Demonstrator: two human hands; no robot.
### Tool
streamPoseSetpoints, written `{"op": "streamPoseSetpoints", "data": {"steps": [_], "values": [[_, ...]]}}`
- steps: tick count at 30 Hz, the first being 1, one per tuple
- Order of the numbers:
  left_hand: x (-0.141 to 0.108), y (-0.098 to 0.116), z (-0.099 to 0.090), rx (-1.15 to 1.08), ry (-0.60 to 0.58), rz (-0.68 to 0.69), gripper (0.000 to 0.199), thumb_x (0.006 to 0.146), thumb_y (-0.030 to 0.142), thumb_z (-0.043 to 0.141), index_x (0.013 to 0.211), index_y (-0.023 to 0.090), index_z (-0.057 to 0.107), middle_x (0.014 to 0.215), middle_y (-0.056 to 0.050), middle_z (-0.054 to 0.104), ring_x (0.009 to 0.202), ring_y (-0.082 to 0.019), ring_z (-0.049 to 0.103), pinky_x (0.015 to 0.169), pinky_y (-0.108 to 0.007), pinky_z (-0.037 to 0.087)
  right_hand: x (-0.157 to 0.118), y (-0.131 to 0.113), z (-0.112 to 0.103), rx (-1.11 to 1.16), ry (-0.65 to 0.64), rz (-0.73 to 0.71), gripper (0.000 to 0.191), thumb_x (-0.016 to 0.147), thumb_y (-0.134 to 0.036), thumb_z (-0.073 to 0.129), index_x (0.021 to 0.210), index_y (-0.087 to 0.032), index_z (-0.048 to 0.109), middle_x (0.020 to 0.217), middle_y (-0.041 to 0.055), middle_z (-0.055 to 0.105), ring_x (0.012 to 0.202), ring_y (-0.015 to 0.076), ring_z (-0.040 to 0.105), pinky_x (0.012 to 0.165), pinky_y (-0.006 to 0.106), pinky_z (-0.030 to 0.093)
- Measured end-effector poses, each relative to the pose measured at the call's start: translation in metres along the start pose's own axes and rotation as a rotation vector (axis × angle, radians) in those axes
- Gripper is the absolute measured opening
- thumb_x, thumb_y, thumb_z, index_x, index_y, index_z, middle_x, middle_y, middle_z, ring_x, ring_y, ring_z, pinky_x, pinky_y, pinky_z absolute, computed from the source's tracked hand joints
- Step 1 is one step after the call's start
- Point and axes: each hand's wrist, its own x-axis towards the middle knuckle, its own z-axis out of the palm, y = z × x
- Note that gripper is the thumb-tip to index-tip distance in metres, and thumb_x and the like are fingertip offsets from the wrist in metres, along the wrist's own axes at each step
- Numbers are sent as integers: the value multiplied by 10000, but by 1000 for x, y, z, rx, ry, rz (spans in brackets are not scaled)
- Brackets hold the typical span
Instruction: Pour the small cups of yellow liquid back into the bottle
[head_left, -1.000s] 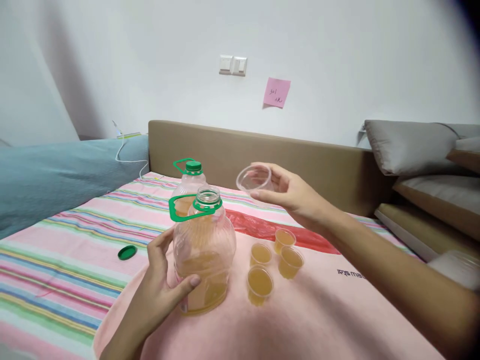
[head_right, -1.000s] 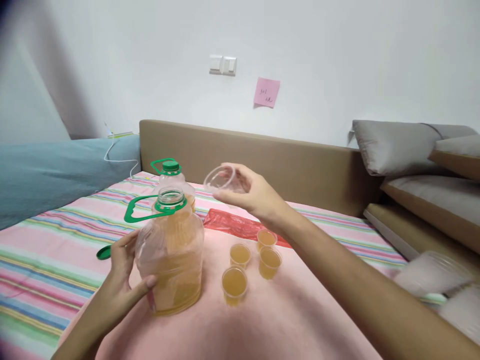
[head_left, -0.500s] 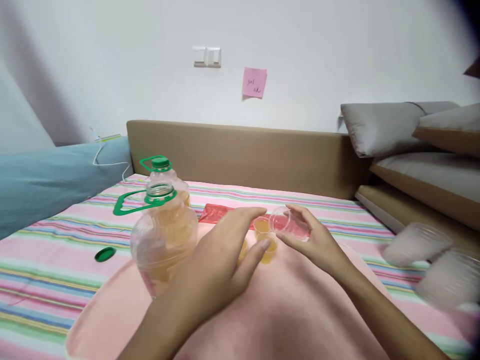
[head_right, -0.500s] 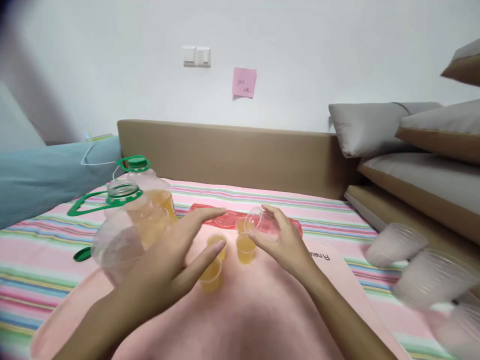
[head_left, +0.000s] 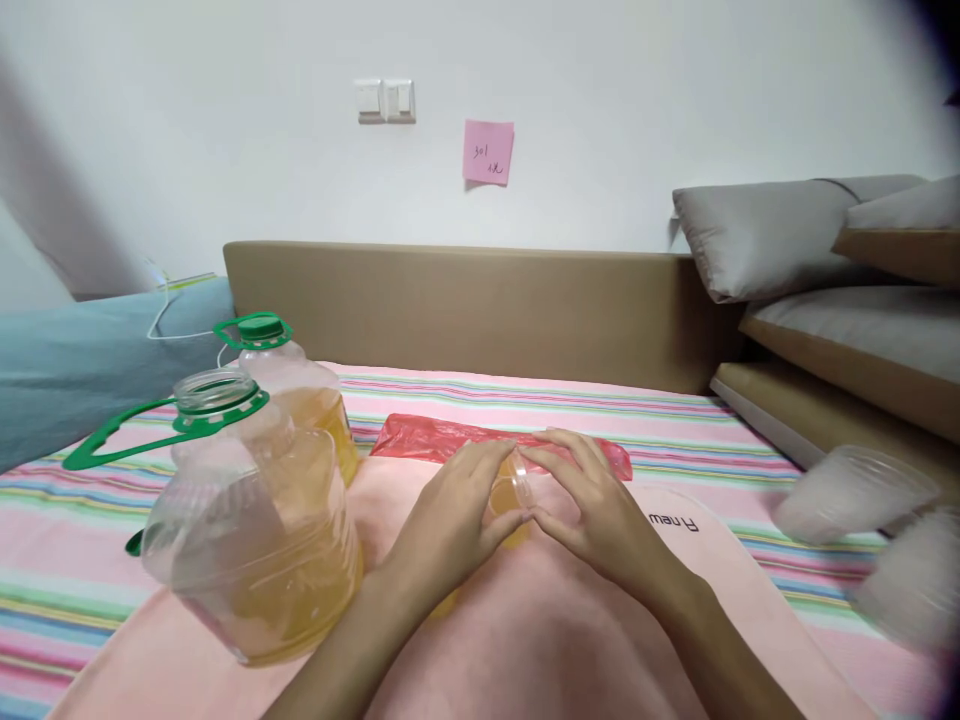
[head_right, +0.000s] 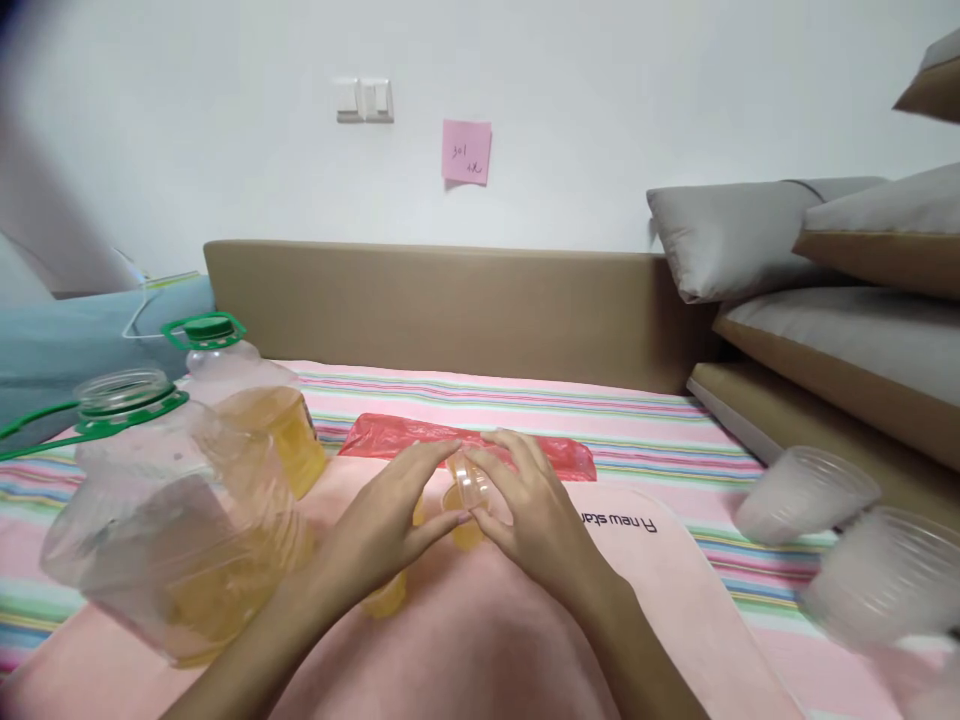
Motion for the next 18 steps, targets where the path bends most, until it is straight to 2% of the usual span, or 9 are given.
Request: {"op": "streamPoseSetpoints", "data": {"steps": [3, 6, 8, 13, 15, 18], "values": [[1, -3, 2, -21, 15, -15, 551, 928, 324, 811, 1384, 207, 524, 1337, -121, 672, 1234, -311, 657, 1034, -506, 577, -1, 2, 2, 4, 17, -9, 598, 938, -143, 673, 1498, -303, 538, 1484, 129, 501, 1385, 335, 504, 1112, 578, 526], [1, -4, 0, -36, 42, -28, 534, 944, 342, 789, 1388, 223, 516, 1353, -112, 664, 1254, -301, 645, 1055, -491, 562, -3, 4, 4, 31, 115, 14, 740, 963, -191, 688, 1613, -376, 387, 1563, 112, 447, 1460, 333, 455, 1159, 603, 494], [1, -4, -2, -48, 63, -41, 522, 960, 378, 768, 1393, 236, 512, 1379, -105, 657, 1278, -297, 635, 1076, -488, 548, -5, 4, 7, 83, 191, 83, 842, 957, -260, 737, 1653, -417, 291, 1611, 101, 422, 1501, 338, 430, 1179, 622, 476], [-1, -4, -3, -75, 54, -107, 507, 958, 427, 764, 1378, 254, 538, 1382, -84, 670, 1288, -299, 638, 1085, -492, 542, -12, 5, 13, 458, 242, 244, 983, 926, -298, 794, 1664, -482, 172, 1656, 68, 434, 1517, 305, 454, 1197, 596, 474], [-1, -6, -3, -56, 39, -134, 524, 949, 423, 775, 1384, 247, 539, 1393, -93, 665, 1299, -313, 632, 1089, -516, 537, -13, 5, 14, 612, 236, 256, 973, 951, -301, 768, 1669, -481, 136, 1675, 69, 415, 1540, 287, 425, 1221, 584, 448], [-2, -10, -2, -40, 23, -144, 529, 943, 408, 784, 1385, 244, 542, 1398, -96, 662, 1304, -322, 627, 1086, -537, 536, -15, 6, 16, 744, 248, 287, 822, 1042, -312, 644, 1666, -492, 141, 1656, 68, 451, 1534, 266, 437, 1231, 615, 414]]}}
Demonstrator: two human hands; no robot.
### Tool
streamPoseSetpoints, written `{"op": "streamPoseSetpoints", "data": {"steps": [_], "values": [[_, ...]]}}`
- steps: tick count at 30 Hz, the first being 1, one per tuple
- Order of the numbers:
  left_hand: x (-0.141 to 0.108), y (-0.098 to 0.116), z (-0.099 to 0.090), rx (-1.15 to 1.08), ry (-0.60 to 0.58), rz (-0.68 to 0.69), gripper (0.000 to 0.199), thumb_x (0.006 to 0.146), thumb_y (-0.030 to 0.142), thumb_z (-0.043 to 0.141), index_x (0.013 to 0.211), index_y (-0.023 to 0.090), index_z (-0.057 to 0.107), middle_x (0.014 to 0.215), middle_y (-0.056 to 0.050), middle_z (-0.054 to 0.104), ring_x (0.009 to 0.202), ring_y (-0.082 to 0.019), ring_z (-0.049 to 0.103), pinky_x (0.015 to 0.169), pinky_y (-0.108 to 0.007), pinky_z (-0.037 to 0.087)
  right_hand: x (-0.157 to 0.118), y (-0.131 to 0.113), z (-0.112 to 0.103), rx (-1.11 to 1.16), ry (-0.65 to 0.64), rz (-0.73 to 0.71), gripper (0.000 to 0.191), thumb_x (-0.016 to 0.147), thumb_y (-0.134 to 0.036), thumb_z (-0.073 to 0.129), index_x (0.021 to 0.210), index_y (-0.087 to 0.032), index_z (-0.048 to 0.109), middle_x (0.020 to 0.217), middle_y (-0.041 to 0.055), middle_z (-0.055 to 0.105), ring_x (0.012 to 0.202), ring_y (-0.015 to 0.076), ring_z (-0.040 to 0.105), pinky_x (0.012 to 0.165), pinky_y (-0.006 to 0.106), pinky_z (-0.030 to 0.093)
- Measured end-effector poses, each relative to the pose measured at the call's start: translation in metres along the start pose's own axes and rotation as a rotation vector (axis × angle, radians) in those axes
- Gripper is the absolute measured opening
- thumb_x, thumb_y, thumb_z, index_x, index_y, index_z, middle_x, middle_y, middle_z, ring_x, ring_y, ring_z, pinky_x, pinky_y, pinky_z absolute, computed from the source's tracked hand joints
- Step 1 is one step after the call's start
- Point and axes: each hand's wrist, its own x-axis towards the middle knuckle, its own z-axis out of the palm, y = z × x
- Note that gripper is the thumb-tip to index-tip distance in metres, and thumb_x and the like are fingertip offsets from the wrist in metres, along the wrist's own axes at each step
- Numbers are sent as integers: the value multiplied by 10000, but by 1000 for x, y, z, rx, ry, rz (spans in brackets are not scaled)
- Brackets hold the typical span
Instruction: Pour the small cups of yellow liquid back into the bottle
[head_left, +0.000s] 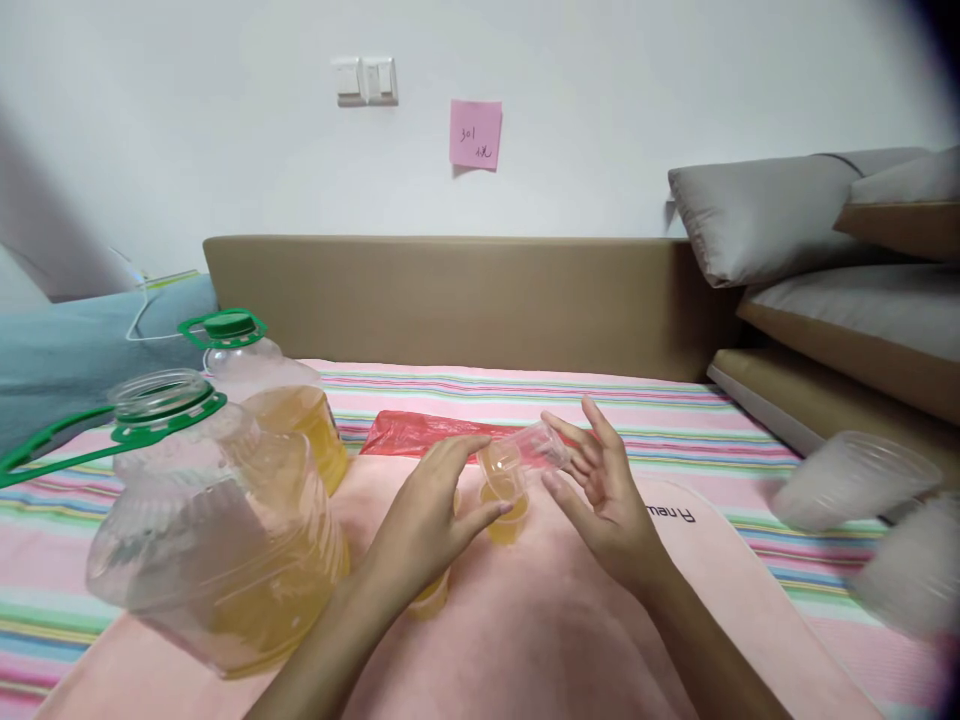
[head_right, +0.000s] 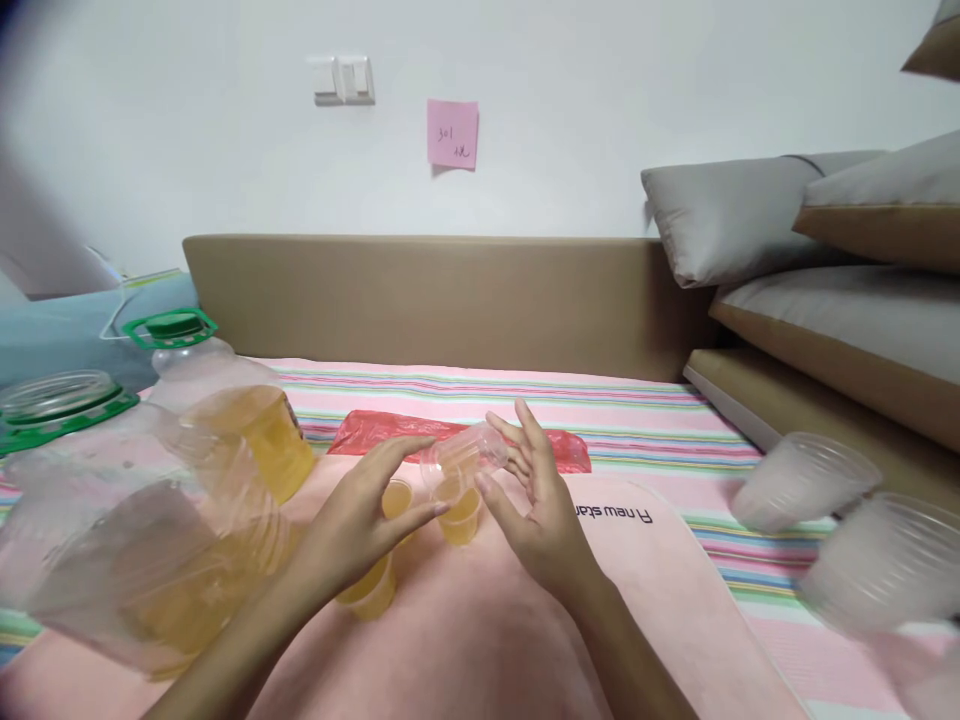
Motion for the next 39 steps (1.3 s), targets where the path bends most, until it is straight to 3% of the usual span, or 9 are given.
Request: {"op": "streamPoseSetpoints", "data": {"steps": [5, 10, 18, 22, 25, 29, 32, 37, 39], "values": [[-1, -4, 0, 14, -23, 14, 530, 960, 383, 759, 1411, 242, 518, 1411, -104, 656, 1308, -326, 627, 1086, -552, 535, -1, 5, 4, -55, 22, -54, 820, 1073, -272, 575, 1670, -527, 74, 1638, 57, 477, 1468, 249, 523, 1200, 613, 453], [-1, -9, 2, 37, -34, 46, 481, 988, 363, 714, 1411, 253, 514, 1411, -107, 655, 1324, -336, 618, 1117, -575, 511, 1, 0, 5, -325, -8, -122, 538, 1064, -273, 585, 1549, -480, 481, 1578, 29, 531, 1456, 256, 535, 1186, 548, 497], [0, -9, 5, 55, -38, 72, 503, 1001, 324, 705, 1443, 271, 470, 1445, -116, 625, 1356, -327, 591, 1134, -559, 502, 1, -2, 3, -304, 41, -144, 629, 1054, -232, 587, 1615, -427, 383, 1572, 58, 548, 1442, 268, 555, 1168, 546, 525], [-2, -8, 4, 52, -34, 50, 713, 989, 306, 726, 1574, 282, 319, 1514, -149, 577, 1397, -339, 561, 1139, -586, 489, 0, -1, 2, -375, -3, -158, 545, 1052, -238, 599, 1549, -436, 498, 1566, 45, 552, 1442, 270, 551, 1181, 554, 509], [-1, -7, 2, 42, -36, 49, 910, 987, 284, 731, 1656, 304, 115, 1523, -157, 574, 1402, -328, 561, 1128, -580, 501, -2, 3, 5, -306, 39, -122, 760, 1052, -243, 604, 1671, -468, 227, 1597, 62, 526, 1436, 265, 559, 1168, 570, 514], [0, -6, 0, 103, -75, 118, 579, 992, 321, 724, 1497, 304, 443, 1465, -121, 625, 1381, -350, 573, 1155, -613, 469, -4, 8, 10, -229, 46, -144, 873, 1052, -228, 594, 1698, -445, 47, 1576, 94, 547, 1445, 269, 550, 1162, 595, 507], [-1, -7, -1, 102, -61, 104, 704, 1000, 337, 712, 1583, 294, 320, 1528, -161, 573, 1399, -358, 565, 1140, -620, 484, -3, 6, 11, -216, 68, -165, 924, 1053, -216, 584, 1695, -431, -44, 1555, 107, 564, 1421, 264, 574, 1146, 587, 523], [-2, -8, 1, 119, -51, 122, 851, 1000, 301, 712, 1649, 341, 164, 1601, -164, 510, 1451, -340, 537, 1170, -604, 474, -1, 0, 7, -369, 34, -176, 586, 1051, -241, 601, 1570, -472, 453, 1509, 50, 583, 1402, 268, 584, 1145, 544, 538], [-3, -7, 2, 134, -39, 128, 853, 1010, 309, 691, 1660, 346, 139, 1667, -170, 427, 1530, -348, 444, 1214, -619, 427, -2, 1, 6, -375, 44, -141, 589, 1056, -265, 601, 1584, -471, 440, 1536, 53, 559, 1385, 273, 597, 1131, 540, 552]]}}
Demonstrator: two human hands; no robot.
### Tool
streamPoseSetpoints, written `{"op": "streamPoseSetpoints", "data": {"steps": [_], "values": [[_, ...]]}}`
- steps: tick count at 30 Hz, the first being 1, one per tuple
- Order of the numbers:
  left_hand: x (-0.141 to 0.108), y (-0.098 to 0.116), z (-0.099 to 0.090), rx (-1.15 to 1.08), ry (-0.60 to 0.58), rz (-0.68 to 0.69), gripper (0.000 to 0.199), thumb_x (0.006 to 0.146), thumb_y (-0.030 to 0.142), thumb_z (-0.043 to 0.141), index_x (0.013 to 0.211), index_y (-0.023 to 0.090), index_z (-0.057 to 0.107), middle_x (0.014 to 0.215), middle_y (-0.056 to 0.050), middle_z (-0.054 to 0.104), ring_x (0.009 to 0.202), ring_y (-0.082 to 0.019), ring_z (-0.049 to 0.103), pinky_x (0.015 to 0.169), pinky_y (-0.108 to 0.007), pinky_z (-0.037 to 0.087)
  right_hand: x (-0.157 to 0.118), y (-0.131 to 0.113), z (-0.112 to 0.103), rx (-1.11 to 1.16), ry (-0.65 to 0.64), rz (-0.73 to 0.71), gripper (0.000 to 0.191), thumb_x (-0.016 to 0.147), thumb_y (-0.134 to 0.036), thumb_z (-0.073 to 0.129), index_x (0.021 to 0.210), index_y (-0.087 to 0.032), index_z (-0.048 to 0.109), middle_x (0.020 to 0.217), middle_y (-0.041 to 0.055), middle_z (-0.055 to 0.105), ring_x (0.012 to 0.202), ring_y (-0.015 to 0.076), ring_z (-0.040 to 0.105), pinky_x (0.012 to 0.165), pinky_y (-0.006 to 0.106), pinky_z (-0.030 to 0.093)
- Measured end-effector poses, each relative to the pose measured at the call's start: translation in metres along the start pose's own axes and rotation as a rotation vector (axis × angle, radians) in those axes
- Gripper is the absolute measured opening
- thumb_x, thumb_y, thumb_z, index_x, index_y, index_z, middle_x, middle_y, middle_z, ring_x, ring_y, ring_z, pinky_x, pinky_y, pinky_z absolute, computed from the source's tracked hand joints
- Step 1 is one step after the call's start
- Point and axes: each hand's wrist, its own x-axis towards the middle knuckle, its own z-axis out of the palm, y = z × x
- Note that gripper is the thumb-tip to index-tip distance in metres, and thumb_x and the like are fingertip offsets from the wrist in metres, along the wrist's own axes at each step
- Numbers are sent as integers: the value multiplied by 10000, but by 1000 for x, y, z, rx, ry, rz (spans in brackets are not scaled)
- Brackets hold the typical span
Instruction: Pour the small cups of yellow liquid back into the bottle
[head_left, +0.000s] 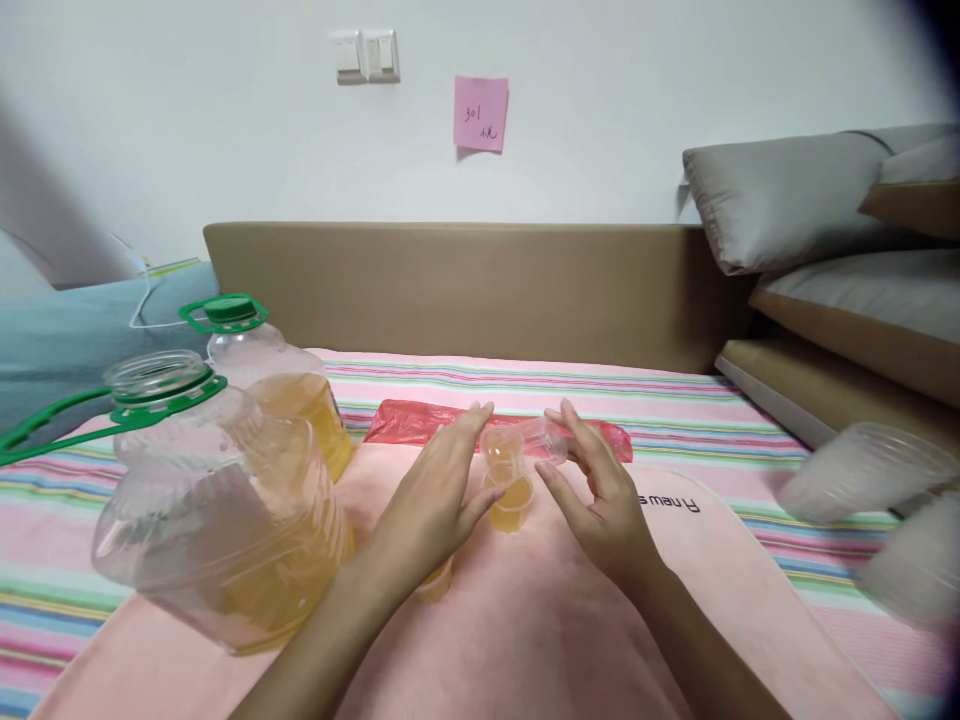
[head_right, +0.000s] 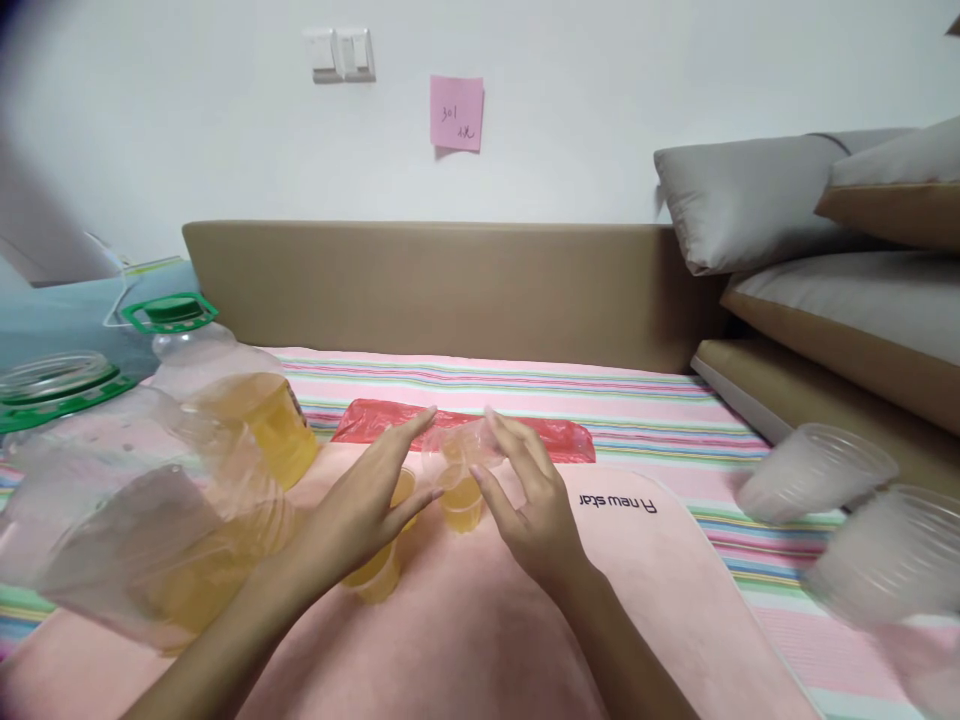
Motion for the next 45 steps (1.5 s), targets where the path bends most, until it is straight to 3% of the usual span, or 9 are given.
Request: {"op": "streamPoseSetpoints", "data": {"steps": [4, 7, 11, 15, 20, 24, 28, 34, 45], "values": [[0, 3, 1, 16, 27, -2, 1045, 940, 333, 782, 1686, 338, 50, 1779, -169, 152, 1639, -363, 189, 1271, -637, 342, -3, 4, 3, 100, 47, 73, 732, 1059, -290, 602, 1667, -478, 240, 1586, 63, 524, 1420, 279, 567, 1132, 559, 547], [0, 3, 1, 79, -15, 21, 810, 983, 350, 724, 1650, 307, 266, 1741, -172, 288, 1612, -376, 276, 1260, -660, 349, -4, 6, 6, 120, 45, 87, 737, 1056, -287, 607, 1662, -492, 241, 1580, 60, 534, 1391, 275, 595, 1133, 571, 543], [1, 1, 2, 101, 3, 14, 812, 1011, 370, 678, 1667, 230, 219, 1728, -199, 308, 1606, -363, 295, 1268, -640, 353, -5, 6, 7, 124, 44, 82, 747, 1061, -283, 600, 1668, -491, 217, 1582, 69, 526, 1411, 281, 580, 1148, 586, 529], [2, 0, 2, 91, -7, 18, 608, 1009, 335, 681, 1559, 252, 435, 1568, -144, 572, 1550, -378, 405, 1252, -647, 376, -7, 6, 8, 140, 57, 73, 740, 1059, -288, 607, 1667, -480, 233, 1580, 76, 515, 1439, 281, 554, 1163, 566, 527], [3, 1, 2, 24, 34, 23, 874, 1019, 254, 653, 1681, 308, 86, 1634, -163, 483, 1506, -344, 471, 1209, -631, 429, -7, 9, 8, 188, 57, 91, 786, 1048, -307, 620, 1683, -461, 183, 1549, 89, 540, 1369, 282, 620, 1137, 572, 546], [3, 2, 0, 37, 2, 28, 732, 984, 259, 714, 1604, 304, 326, 1518, -138, 608, 1468, -376, 506, 1206, -662, 415, -5, 10, 4, 161, 50, 111, 878, 1029, -325, 653, 1699, -446, 99, 1481, 95, 604, 1325, 284, 640, 1142, 611, 522], [3, 3, 0, 51, 9, 26, 785, 993, 235, 698, 1631, 296, 244, 1524, -153, 598, 1427, -359, 552, 1179, -636, 463, -5, 11, 3, 212, 65, 128, 876, 1009, -323, 690, 1689, -460, 156, 1473, 80, 605, 1329, 274, 637, 1145, 582, 529], [3, 1, 2, 87, 81, 41, 689, 1038, 281, 625, 1628, 263, 271, 1705, -208, 337, 1567, -373, 370, 1222, -635, 416, -4, 11, 3, 295, 83, 175, 822, 1008, -321, 694, 1670, -464, 230, 1502, 84, 572, 1339, 259, 638, 1145, 536, 543], [2, 4, 1, 129, 61, 27, 696, 1050, 350, 613, 1639, 234, 261, 1718, -221, 308, 1582, -367, 343, 1232, -629, 406, -5, 13, 3, 321, 94, 212, 761, 990, -345, 732, 1625, -498, 341, 1487, 51, 571, 1343, 247, 629, 1143, 490, 548]]}}
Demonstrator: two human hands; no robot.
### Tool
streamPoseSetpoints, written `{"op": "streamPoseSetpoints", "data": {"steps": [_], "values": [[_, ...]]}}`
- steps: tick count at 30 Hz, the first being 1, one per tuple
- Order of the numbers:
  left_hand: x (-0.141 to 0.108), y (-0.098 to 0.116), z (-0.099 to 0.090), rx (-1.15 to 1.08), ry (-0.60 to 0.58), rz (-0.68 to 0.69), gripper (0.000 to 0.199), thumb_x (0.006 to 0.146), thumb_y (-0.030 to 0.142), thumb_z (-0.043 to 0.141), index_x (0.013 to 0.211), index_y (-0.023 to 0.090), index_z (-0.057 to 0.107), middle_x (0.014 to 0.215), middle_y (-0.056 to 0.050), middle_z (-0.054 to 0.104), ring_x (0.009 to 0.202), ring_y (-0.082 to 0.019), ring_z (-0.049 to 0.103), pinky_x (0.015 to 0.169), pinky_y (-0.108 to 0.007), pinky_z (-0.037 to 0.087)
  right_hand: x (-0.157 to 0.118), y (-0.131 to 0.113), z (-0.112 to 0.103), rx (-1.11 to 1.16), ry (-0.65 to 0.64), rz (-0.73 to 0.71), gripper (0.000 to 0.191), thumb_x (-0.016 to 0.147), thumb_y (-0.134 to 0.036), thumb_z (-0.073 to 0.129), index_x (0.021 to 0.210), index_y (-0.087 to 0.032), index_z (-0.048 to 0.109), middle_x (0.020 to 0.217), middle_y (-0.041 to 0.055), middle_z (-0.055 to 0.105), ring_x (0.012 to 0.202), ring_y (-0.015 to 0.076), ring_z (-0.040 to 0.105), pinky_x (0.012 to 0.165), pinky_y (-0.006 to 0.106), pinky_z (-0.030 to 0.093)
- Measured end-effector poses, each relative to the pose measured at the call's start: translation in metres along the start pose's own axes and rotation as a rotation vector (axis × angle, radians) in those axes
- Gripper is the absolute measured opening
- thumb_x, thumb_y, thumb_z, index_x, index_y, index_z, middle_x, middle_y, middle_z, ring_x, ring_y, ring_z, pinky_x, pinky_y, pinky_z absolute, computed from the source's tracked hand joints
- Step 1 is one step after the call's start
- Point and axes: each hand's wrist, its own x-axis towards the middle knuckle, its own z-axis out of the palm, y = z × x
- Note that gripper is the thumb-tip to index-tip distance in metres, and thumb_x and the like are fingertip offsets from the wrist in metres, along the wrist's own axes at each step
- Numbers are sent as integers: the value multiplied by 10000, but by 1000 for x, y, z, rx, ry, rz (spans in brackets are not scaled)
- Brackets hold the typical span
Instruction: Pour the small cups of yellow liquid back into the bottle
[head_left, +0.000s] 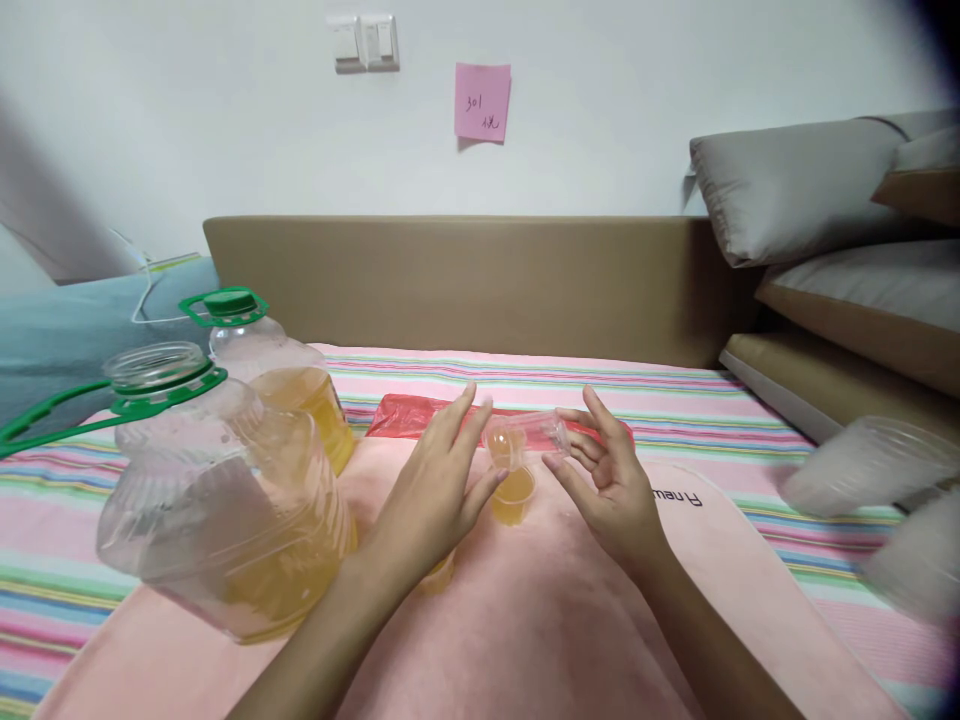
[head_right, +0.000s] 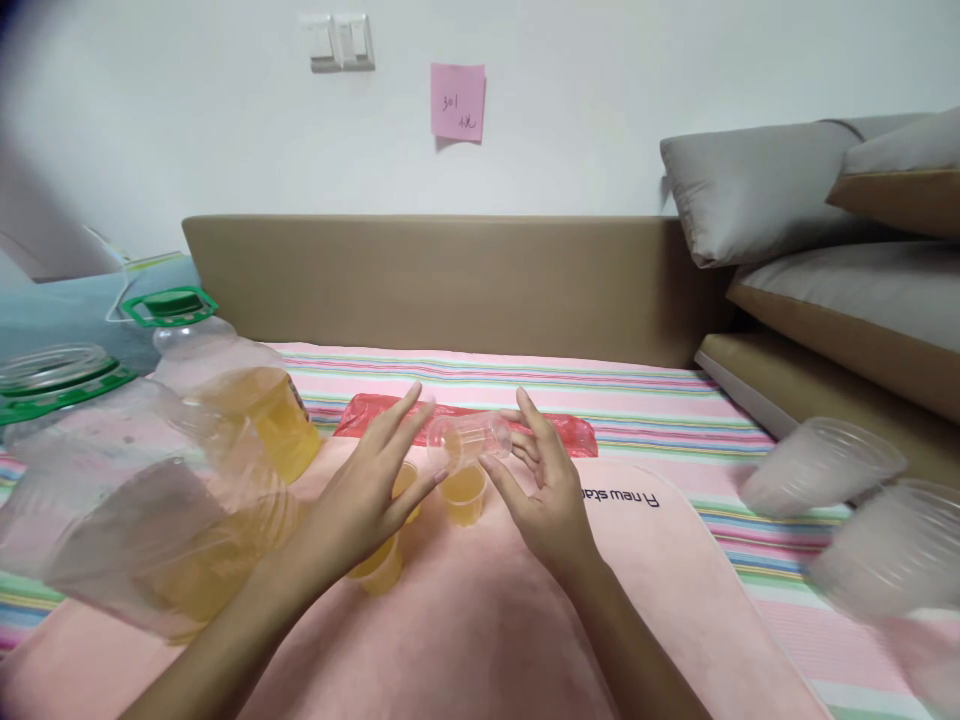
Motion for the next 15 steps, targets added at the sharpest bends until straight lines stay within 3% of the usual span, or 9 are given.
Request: {"op": "streamPoseSetpoints", "data": {"steps": [2, 5, 6, 10, 12, 15], "values": [[-1, 1, -1, 3, -20, 9, 769, 1035, 402, 637, 1660, 267, 209, 1739, -205, 269, 1598, -373, 309, 1233, -653, 392, 0, -1, 0, 21, -7, 12, 737, 987, -342, 738, 1602, -522, 374, 1492, 35, 562, 1330, 236, 634, 1152, 487, 540], [-1, 2, -2, -23, -7, 6, 1103, 942, 478, 767, 1691, 262, -14, 1761, -214, 194, 1631, -367, 218, 1253, -667, 354, -1, -1, 0, 30, -18, 13, 711, 993, -335, 731, 1586, -536, 393, 1506, 25, 542, 1332, 233, 630, 1157, 496, 534], [-1, 1, -2, -17, -5, 7, 1133, 916, 473, 801, 1691, 253, 4, 1759, -218, 196, 1628, -372, 225, 1251, -669, 356, -2, -1, 0, 27, -22, 14, 715, 994, -333, 729, 1586, -543, 387, 1506, 22, 541, 1329, 233, 632, 1157, 503, 533], [1, -1, -3, 68, -29, 17, 668, 928, 325, 800, 1498, 162, 492, 1617, -221, 491, 1521, -414, 441, 1216, -692, 403, -3, 1, 3, 1, -30, -5, 740, 982, -317, 743, 1585, -551, 383, 1473, 19, 559, 1306, 227, 638, 1161, 519, 527], [3, -2, -3, 76, -24, 20, 551, 929, 289, 795, 1404, 120, 571, 1512, -219, 602, 1470, -417, 504, 1207, -691, 419, -3, 0, 5, 19, -24, -32, 799, 976, -295, 747, 1609, -546, 330, 1449, 23, 569, 1284, 218, 647, 1149, 509, 540], [3, -4, -3, 67, -17, 28, 571, 936, 275, 786, 1427, 106, 548, 1486, -211, 623, 1461, -403, 516, 1203, -676, 434, -1, -5, 6, 20, -16, -99, 782, 990, -260, 718, 1611, -533, 330, 1401, 25, 586, 1249, 213, 665, 1121, 500, 564]]}}
